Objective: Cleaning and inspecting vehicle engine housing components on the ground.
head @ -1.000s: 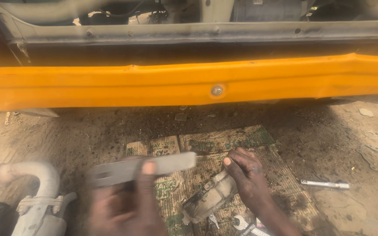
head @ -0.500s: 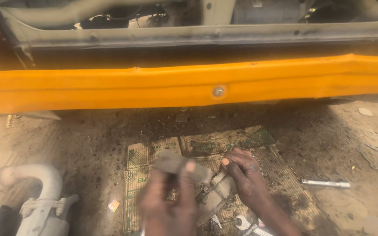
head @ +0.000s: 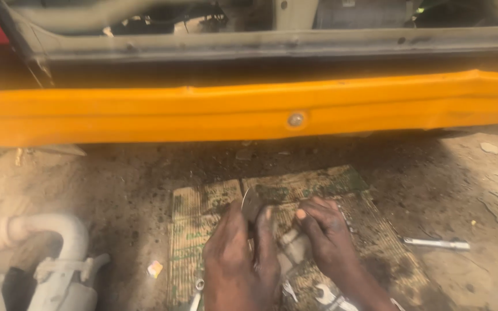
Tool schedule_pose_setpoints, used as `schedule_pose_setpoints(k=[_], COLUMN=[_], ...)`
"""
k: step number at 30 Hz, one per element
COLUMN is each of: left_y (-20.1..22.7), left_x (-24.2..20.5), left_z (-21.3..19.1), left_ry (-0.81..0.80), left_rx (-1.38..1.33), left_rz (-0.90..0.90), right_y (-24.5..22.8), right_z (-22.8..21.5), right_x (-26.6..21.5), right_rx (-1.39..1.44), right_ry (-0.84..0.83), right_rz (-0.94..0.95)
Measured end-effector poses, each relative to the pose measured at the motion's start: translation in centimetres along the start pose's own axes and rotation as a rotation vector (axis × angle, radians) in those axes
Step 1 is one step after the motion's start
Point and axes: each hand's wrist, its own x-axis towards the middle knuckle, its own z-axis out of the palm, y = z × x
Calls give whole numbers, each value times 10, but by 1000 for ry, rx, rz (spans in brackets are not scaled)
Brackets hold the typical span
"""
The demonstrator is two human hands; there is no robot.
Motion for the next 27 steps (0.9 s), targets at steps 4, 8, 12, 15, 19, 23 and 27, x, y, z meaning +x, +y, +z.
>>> schedule_pose_setpoints(k=[4,8,12,15,19,23,27], left_y=[2,-10,-20,-42,-45,-27,-22], left_x=[-19,-46,-56,-60,-59,-48,-59], left_z=[10,47,61,74,75,73,85], left_ry=[19,97,16,-111,-96,41,71], left_rx=[-220,-385,-368,-291,-190,-303,-436], left_rz=[-157,-157,-219,-140,15,-206,-334], right_y=[14,15,26,19,5,32,31], right_z=[-16,-16,-20,-23,-19,-10,-12], right_x=[-12,2,4,15,23,19,11], right_rx=[46,127,231,320,354,274,291], right_ry=[26,87,124,116,104,92,125], right_rz=[43,98,241,285,497,490,187])
